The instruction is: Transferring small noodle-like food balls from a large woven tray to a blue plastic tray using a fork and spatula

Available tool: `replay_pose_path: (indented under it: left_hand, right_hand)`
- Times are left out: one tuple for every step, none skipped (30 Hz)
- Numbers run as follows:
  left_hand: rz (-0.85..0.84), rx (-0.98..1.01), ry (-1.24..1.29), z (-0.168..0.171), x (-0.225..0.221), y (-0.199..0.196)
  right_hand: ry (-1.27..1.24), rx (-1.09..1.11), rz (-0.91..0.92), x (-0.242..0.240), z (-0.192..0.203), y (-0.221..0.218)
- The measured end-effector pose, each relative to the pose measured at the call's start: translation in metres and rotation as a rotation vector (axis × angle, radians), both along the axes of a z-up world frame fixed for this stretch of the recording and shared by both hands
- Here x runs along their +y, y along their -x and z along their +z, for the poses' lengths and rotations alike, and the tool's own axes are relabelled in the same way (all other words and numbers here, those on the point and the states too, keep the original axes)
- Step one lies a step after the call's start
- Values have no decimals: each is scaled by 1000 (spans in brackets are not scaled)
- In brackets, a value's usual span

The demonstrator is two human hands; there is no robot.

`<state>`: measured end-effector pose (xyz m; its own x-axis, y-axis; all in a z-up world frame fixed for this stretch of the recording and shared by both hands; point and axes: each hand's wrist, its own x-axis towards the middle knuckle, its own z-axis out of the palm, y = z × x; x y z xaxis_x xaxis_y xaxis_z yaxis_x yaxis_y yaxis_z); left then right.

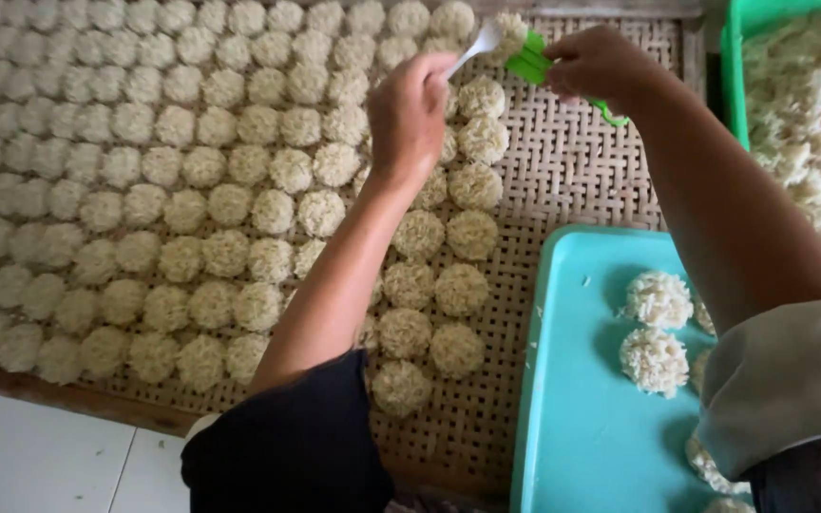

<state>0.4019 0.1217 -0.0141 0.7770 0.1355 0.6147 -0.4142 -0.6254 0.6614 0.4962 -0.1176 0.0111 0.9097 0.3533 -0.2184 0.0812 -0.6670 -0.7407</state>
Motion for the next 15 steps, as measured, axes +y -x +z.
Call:
replay_pose_path:
  left_hand:
    - [-3,9,3,-5,-6,-3]
    - [-30,32,-37,-6,-11,-9]
    - [-57,54,-76,-6,-16,-14]
    - [-57,54,-77,-6,-18,-15]
    - [-74,67,-116,-6,-21,-16]
    - [-91,81,-155,-6,-25,-16]
    - [-93,81,-155,-7,-26,-16]
    - [-67,83,-197,-8,-26,-16]
    - [-42,85,-238,-8,-27,-16]
    - [-41,85,-241,-12,-25,-19]
    - [-19,18,-290,-17,-23,-22]
    - [1,-47,-339,-21,-22,-25]
    - [0,-47,-339,-16,-22,-22]
    - [-6,41,-321,-11,-22,-19]
    - [-12,129,-303,-6,-22,-16]
  right_hand:
    - [3,9,-3,3,-1,3]
    - [34,37,-15,6,2,4]
    - [66,66,-27,9,5,6]
    - [65,66,-27,8,-1,2]
    - [5,85,-3,8,-6,-2]
    - [-55,105,21,7,-11,-4]
    - [-56,106,20,8,-11,-2]
    - [-4,70,48,11,-9,-1]
    - [48,33,75,14,-8,1]
    - [45,33,76,15,-6,4]
    - [37,35,56,16,-3,7]
    - [30,38,35,16,-1,10]
    - [29,38,34,15,-2,9]
    - [22,29,54,13,-3,8]
    - [15,20,74,11,-4,6]
